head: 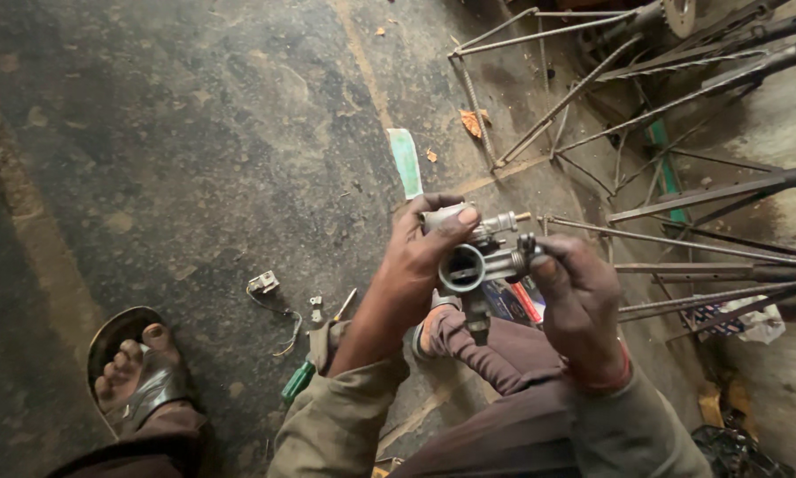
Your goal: The person disassembles and reassembles a carburetor using a screwdriver. They loosen screws, remove the bowl, inspect internal components, and then tighten the screws to secure the parts together while holding the carburetor in their hands.
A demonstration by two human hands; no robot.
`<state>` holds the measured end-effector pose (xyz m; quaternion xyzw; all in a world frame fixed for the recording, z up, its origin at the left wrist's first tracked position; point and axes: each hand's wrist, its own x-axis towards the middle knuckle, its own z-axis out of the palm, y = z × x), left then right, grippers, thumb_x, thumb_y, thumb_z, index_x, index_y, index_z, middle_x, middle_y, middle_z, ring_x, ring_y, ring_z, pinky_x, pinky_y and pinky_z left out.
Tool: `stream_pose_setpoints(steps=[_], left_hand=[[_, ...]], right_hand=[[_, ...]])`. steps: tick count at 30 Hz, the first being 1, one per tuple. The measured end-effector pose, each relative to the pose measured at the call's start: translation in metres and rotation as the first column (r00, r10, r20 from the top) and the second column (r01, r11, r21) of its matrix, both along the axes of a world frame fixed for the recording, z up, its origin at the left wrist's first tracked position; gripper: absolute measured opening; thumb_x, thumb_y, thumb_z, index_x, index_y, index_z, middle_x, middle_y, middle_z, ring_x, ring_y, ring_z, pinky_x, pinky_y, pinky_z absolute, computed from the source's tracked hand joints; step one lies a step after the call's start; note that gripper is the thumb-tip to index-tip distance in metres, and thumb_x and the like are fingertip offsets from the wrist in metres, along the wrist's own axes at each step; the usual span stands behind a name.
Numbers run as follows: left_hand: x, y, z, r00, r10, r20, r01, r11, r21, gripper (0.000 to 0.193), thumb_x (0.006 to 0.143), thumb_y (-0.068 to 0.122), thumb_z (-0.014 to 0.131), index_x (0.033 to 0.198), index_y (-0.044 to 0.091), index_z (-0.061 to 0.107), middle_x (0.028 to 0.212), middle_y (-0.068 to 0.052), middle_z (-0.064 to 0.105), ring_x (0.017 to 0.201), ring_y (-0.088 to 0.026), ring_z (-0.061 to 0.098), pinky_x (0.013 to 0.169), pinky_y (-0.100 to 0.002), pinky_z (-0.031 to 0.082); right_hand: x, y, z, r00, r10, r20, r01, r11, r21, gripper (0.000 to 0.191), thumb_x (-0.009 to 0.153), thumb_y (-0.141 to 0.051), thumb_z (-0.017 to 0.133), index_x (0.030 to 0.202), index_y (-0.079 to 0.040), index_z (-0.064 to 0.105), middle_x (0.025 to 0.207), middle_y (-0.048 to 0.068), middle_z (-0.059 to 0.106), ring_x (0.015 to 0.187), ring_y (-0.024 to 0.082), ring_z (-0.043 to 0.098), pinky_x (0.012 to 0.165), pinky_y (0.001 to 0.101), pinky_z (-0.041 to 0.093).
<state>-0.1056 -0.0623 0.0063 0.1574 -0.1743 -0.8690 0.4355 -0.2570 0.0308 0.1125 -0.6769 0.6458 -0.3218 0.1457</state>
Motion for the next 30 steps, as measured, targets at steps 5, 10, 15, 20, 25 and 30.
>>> stream_pose_setpoints(steps=[5, 10, 15, 20, 25, 30], left_hand=[[-0.003, 0.001, 0.004, 0.996, -0.082, -0.035, 0.086, 0.988, 0.132, 0.069, 0.089, 0.041, 0.069, 0.14, 0.002, 0.044, 0.1, -0.017, 0.064, 0.081, -0.024, 0.068, 0.066, -0.033, 0.058], [-0.001, 0.007, 0.009, 0.988, -0.138, -0.072, 0.142, 0.989, 0.048, 0.075, 0.086, 0.044, 0.068, 0.145, 0.01, 0.035, 0.107, -0.013, 0.062, 0.088, -0.025, 0.071, 0.069, -0.033, 0.061], [-0.004, 0.01, 0.018, 0.993, -0.086, -0.086, 0.086, 0.996, -0.007, 0.079, 0.087, 0.044, 0.071, 0.149, 0.003, 0.042, 0.113, -0.014, 0.061, 0.09, -0.025, 0.068, 0.071, -0.034, 0.059], [0.007, 0.009, 0.022, 0.996, 0.041, 0.077, -0.016, 0.952, -0.307, 0.094, 0.068, 0.026, 0.087, 0.147, 0.006, 0.039, 0.117, -0.014, 0.058, 0.103, -0.027, 0.07, 0.086, -0.04, 0.065], [0.006, 0.01, 0.022, 0.993, 0.073, 0.094, -0.035, 0.934, -0.355, 0.101, 0.064, 0.023, 0.093, 0.149, 0.004, 0.043, 0.129, -0.016, 0.061, 0.118, -0.028, 0.067, 0.102, -0.036, 0.06], [0.008, 0.007, 0.017, 0.984, 0.077, 0.161, -0.011, 0.927, -0.376, 0.092, 0.067, 0.02, 0.089, 0.149, 0.009, 0.05, 0.131, -0.02, 0.062, 0.119, -0.032, 0.069, 0.101, -0.042, 0.063]], right_hand=[[-0.001, -0.004, -0.003, 0.985, -0.047, 0.168, 0.043, 0.999, 0.032, 0.036, 0.112, -0.033, 0.056, 0.114, 0.003, 0.062, 0.098, 0.006, 0.066, 0.087, 0.012, 0.065, 0.078, 0.0262, 0.053], [-0.003, -0.013, -0.003, 0.964, -0.12, 0.237, 0.095, 0.989, 0.115, 0.043, 0.112, -0.042, 0.049, 0.108, 0.0, 0.056, 0.088, 0.004, 0.065, 0.078, 0.01, 0.063, 0.071, 0.0252, 0.053], [-0.007, -0.018, -0.001, 0.967, -0.169, 0.188, 0.144, 0.98, 0.139, 0.05, 0.112, -0.047, 0.044, 0.11, 0.0, 0.061, 0.083, 0.004, 0.061, 0.073, 0.009, 0.054, 0.065, 0.0251, 0.045], [-0.009, -0.015, -0.002, 0.977, -0.112, 0.18, 0.091, 0.988, 0.124, 0.055, 0.116, -0.047, 0.036, 0.109, 0.001, 0.061, 0.09, 0.002, 0.061, 0.079, 0.008, 0.054, 0.07, 0.0251, 0.045], [-0.016, -0.014, -0.002, 0.962, -0.189, 0.195, 0.149, 0.967, 0.205, 0.058, 0.111, -0.047, 0.032, 0.109, 0.001, 0.064, 0.089, 0.001, 0.066, 0.077, 0.007, 0.058, 0.066, 0.0244, 0.048], [-0.022, -0.016, 0.003, 0.981, -0.168, 0.096, 0.137, 0.953, 0.269, 0.057, 0.115, -0.046, 0.038, 0.105, 0.003, 0.067, 0.088, 0.004, 0.065, 0.079, 0.009, 0.056, 0.07, 0.0262, 0.046]])
